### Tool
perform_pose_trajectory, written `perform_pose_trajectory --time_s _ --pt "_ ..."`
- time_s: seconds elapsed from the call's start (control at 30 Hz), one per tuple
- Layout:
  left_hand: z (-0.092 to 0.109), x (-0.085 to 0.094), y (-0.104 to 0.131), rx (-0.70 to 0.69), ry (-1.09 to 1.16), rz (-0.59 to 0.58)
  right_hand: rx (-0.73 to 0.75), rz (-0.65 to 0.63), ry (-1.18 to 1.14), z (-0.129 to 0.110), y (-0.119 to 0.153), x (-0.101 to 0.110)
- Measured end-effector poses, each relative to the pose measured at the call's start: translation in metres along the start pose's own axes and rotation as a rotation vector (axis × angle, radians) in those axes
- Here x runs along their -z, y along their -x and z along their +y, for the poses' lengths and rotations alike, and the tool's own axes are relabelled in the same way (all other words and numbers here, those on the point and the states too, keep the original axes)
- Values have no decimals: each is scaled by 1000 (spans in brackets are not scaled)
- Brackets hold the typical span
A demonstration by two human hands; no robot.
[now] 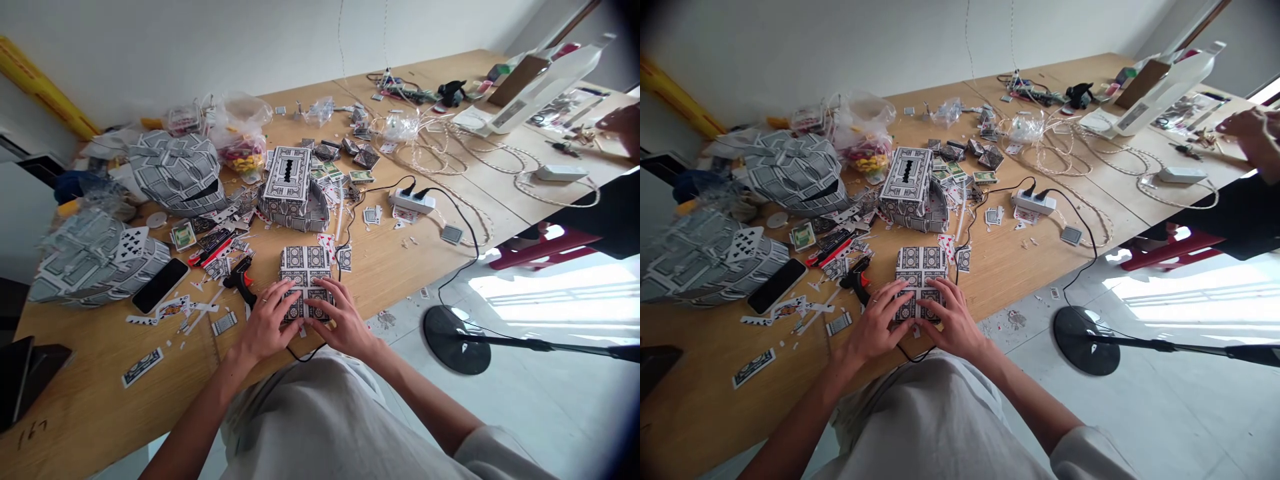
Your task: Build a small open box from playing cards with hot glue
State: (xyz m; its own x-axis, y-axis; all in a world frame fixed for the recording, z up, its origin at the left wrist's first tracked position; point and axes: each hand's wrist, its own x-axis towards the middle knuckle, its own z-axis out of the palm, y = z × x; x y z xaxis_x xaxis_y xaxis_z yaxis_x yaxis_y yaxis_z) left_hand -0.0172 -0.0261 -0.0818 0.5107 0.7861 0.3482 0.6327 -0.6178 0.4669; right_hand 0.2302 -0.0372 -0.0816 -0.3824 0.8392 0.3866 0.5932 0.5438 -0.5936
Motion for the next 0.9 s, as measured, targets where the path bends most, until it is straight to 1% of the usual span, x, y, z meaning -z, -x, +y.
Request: perform_pose_trajectory --time_s 0.17,0.27,0.4,0.63,0.9 --pt "0 2 1 -26 -7 -6 29 -44 5 4 4 4" --pt "-2 3 3 -41 -13 -23 77 -77 9 11 9 9" --pt "-6 2 6 -57 -22 -30 126 -88 5 22 18 14" --pt "-4 -5 10 -34 -3 -13 110 -51 -47 28 28 7" --pt "-1 -11 12 -13 -15 18 112 6 -66 28 30 2"
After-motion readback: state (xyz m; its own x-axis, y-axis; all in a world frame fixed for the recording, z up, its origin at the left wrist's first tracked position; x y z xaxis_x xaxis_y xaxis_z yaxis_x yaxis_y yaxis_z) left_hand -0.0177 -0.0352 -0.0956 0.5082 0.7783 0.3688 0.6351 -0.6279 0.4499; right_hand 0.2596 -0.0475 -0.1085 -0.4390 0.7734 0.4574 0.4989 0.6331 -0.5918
